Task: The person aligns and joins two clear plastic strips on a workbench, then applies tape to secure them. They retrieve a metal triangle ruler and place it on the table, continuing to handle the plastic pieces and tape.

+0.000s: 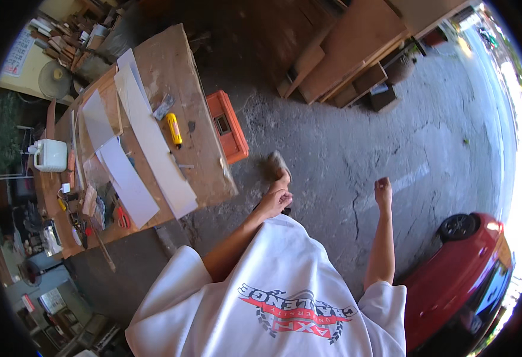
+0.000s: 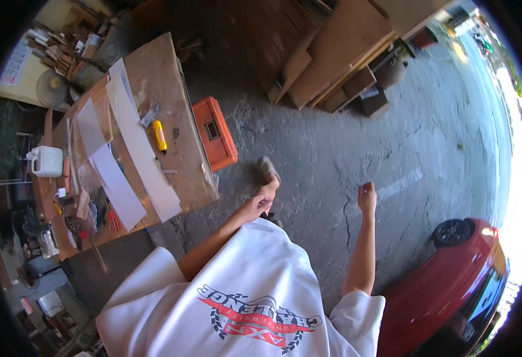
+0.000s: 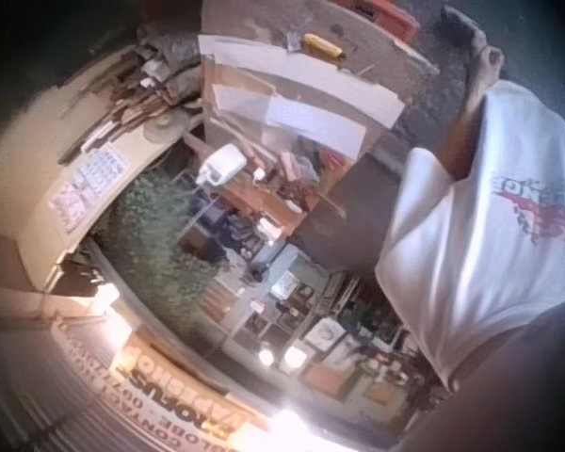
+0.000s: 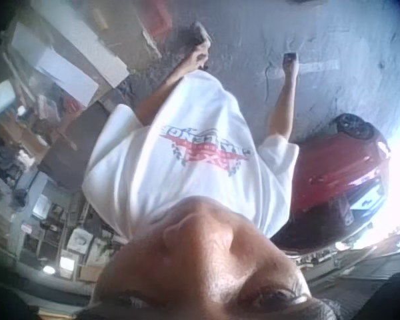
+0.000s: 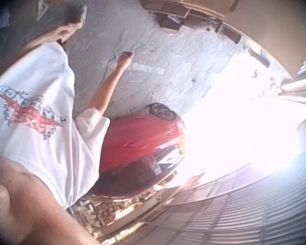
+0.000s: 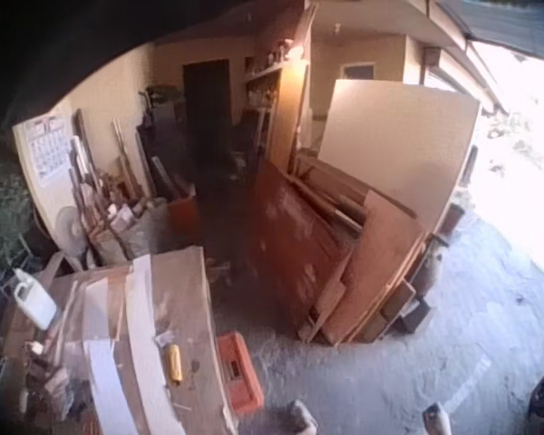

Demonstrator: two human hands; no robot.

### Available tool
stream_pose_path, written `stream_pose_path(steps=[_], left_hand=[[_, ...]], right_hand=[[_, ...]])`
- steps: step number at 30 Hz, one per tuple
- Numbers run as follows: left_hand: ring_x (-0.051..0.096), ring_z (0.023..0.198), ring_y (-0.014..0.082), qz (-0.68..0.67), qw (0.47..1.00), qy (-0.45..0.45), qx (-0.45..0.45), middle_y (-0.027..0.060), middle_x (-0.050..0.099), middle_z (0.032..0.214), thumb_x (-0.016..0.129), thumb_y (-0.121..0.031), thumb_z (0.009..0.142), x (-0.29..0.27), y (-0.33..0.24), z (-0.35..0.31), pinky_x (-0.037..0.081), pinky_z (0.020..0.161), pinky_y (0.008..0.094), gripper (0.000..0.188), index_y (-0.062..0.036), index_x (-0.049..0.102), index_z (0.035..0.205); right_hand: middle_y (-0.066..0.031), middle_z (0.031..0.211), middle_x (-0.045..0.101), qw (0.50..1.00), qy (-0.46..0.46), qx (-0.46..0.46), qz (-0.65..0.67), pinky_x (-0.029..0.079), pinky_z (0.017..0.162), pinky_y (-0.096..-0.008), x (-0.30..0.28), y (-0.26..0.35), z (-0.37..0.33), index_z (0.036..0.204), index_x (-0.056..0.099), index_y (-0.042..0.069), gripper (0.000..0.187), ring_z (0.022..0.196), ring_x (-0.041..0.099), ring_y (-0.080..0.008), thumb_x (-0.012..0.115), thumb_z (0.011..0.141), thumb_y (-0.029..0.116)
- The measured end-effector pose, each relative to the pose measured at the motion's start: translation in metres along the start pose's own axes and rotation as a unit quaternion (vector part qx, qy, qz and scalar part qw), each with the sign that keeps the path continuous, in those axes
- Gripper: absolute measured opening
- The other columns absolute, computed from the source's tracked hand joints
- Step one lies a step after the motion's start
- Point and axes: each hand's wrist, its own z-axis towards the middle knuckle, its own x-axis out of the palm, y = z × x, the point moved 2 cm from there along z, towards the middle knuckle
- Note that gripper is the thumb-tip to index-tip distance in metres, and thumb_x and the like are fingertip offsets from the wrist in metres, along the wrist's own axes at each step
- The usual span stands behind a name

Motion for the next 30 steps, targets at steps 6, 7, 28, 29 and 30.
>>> stream_pose_path(steps=[6,7,28,29,30], left_hand=[[0.062,0.069,0.0175,-0.030,0.986,-0.165,0.007,0.0073,0.066,0.083,0.049,-0.009,0.098,-0.106,-0.071,0.166,0.051,0.065,0.0336,0.019,-0.0017,0.066,0.103],[0.062,0.067,0.0190,-0.096,0.981,-0.163,-0.047,0.0077,0.066,0.076,0.052,-0.012,0.099,-0.130,-0.085,0.189,0.051,0.064,0.0342,0.017,-0.0020,0.066,0.103],[0.069,0.090,0.0280,-0.023,0.923,-0.358,-0.138,0.0162,0.074,0.093,0.061,-0.045,0.095,-0.637,-0.154,0.554,0.052,0.080,0.0395,0.046,-0.0019,0.072,0.109],[0.070,0.095,0.0352,-0.008,0.918,-0.379,-0.115,0.0192,0.073,0.095,0.061,-0.044,0.094,-0.654,-0.147,0.571,0.052,0.083,0.0430,0.047,-0.0004,0.070,0.110],[0.069,0.096,0.0358,0.003,0.919,-0.373,-0.131,0.0200,0.073,0.096,0.060,-0.044,0.094,-0.664,-0.135,0.588,0.052,0.084,0.0434,0.047,-0.0003,0.070,0.109]], right_hand=[[-0.0152,0.080,0.068,0.992,0.100,-0.076,0.028,0.051,0.066,-0.0403,0.063,0.142,0.179,0.088,0.062,0.004,0.018,0.075,0.068,-0.0313,0.064,0.094,0.021],[-0.0144,0.082,0.069,0.993,0.101,-0.067,0.000,0.052,0.067,-0.0406,0.083,0.151,0.190,0.088,0.064,0.005,0.013,0.079,0.069,-0.0324,0.063,0.092,0.018],[-0.0191,0.096,0.069,0.852,0.502,-0.145,-0.020,0.051,0.079,-0.0437,0.420,0.558,0.735,0.100,0.065,0.001,0.020,0.091,0.067,-0.0321,0.057,0.096,0.019],[-0.0192,0.097,0.069,0.862,0.463,-0.205,-0.006,0.051,0.079,-0.0440,0.427,0.617,0.770,0.105,0.065,0.002,0.022,0.090,0.067,-0.0346,0.059,0.096,0.022],[-0.0194,0.098,0.069,0.870,0.423,-0.253,-0.009,0.052,0.079,-0.0444,0.428,0.673,0.806,0.109,0.064,0.003,0.025,0.088,0.066,-0.0370,0.060,0.096,0.024]])
